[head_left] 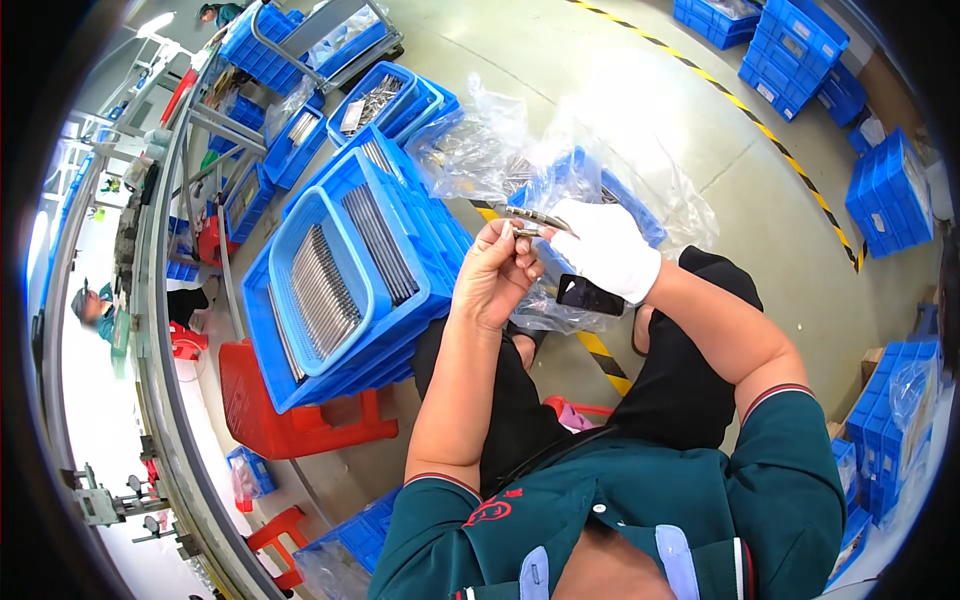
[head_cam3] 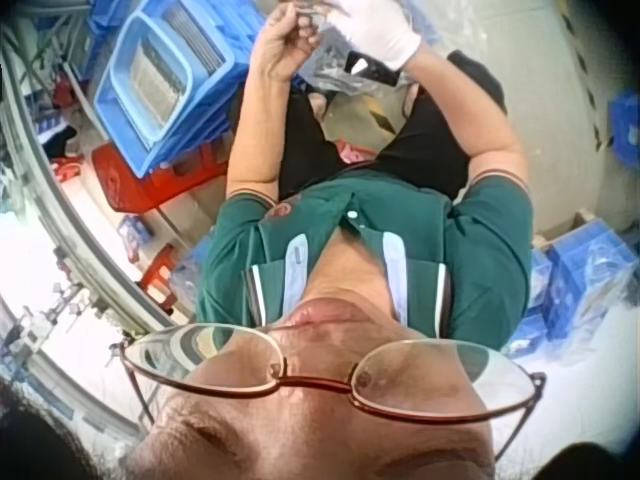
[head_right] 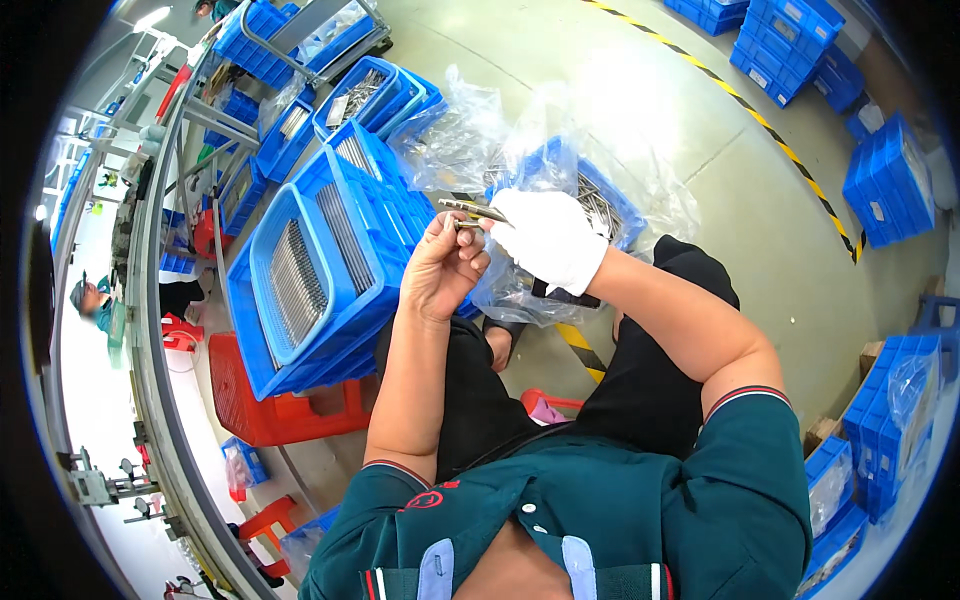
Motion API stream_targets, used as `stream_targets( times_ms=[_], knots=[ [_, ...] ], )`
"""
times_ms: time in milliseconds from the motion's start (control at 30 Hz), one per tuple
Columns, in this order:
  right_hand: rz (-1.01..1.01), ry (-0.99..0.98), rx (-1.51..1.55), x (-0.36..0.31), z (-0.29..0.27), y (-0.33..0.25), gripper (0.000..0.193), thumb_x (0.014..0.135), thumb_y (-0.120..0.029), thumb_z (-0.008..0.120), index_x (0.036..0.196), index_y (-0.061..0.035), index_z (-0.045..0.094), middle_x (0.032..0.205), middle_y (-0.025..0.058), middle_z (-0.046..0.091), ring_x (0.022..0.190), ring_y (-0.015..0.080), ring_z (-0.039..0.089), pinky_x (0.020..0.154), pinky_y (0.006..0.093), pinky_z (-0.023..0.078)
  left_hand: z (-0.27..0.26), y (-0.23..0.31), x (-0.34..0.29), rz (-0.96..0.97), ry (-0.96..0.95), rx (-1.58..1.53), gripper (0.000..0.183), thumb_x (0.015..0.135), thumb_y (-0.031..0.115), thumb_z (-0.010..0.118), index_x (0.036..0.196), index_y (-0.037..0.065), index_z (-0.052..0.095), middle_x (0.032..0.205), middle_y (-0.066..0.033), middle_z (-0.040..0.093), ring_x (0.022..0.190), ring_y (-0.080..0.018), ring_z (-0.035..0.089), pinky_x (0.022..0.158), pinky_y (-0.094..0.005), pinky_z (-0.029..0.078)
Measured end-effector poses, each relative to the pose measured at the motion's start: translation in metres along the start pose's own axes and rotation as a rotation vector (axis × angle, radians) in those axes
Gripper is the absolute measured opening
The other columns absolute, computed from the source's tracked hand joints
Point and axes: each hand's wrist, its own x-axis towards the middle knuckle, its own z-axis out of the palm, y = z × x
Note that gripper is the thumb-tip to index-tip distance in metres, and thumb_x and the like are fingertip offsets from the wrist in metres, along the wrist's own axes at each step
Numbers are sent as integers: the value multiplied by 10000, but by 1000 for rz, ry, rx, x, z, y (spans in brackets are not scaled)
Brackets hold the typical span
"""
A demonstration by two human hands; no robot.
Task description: The person picks up small metal rods from a plastic bag and places them into a blue plastic crate. They handle the rods one by one, transferring them from the bag to the crate repeatedly.
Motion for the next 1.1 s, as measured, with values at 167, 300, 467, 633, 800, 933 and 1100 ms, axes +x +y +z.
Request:
stream_targets(
  times_ms=[167, 300, 467, 633, 800, 933, 1100],
  knots=[
    [-8, 1, -1, 0, 2, 0, 217, 871, -274, 537, 821, -64, 546, 696, 150, 580, 665, 334, 586, 605, 415, 453, 2, 0, 2, -41, -69, -67, 103, 878, 183, 628, 943, 105, 613, 756, -26, 581, 647, -124, 488, 606, -304, 417],
    [81, -29, 30, 5, 4, 1, 254, 878, -293, 538, 827, -46, 551, 697, 167, 573, 673, 344, 575, 609, 415, 441, 9, 0, 0, 122, 140, 251, 124, 884, 175, 627, 928, 59, 621, 753, -45, 606, 632, -120, 529, 593, -273, 443],
    [150, -101, 155, 9, 1, 3, 294, 873, -312, 548, 837, -23, 586, 725, 187, 581, 690, 351, 569, 618, 411, 430, 17, 7, -4, 292, 263, 659, 195, 870, 178, 650, 929, -6, 630, 740, -53, 616, 629, -91, 547, 568, -228, 454],
    [159, -139, 237, 10, 0, 6, 311, 866, -312, 559, 879, -7, 613, 733, 176, 590, 679, 307, 562, 621, 383, 429, 15, 12, -8, 297, 293, 867, 195, 874, 175, 645, 916, -14, 624, 714, -44, 603, 581, -75, 522, 524, -211, 419],
    [166, -170, 430, 8, -5, 21, 327, 856, -304, 575, 933, 10, 623, 705, 138, 573, 652, 208, 514, 611, 334, 410, 18, 24, -8, 437, 380, 728, 189, 897, 157, 613, 908, -32, 615, 656, -29, 553, 536, -77, 463, 484, -230, 401],
    [271, -334, 589, 8, -8, 14, 337, 866, -321, 588, 903, 13, 621, 693, 44, 547, 651, 108, 465, 598, 274, 392, 17, 22, -8, 314, 273, 568, 192, 886, 165, 631, 906, -26, 616, 659, -32, 563, 534, -78, 477, 483, -224, 409],
    [340, -366, 724, 6, -10, 8, 304, 866, -303, 604, 855, 0, 620, 705, 15, 553, 651, 83, 455, 592, 247, 387, 14, 21, -8, 241, 214, 518, 204, 875, 168, 647, 907, -31, 618, 660, -39, 572, 539, -79, 488, 488, -225, 422]
  ],
)
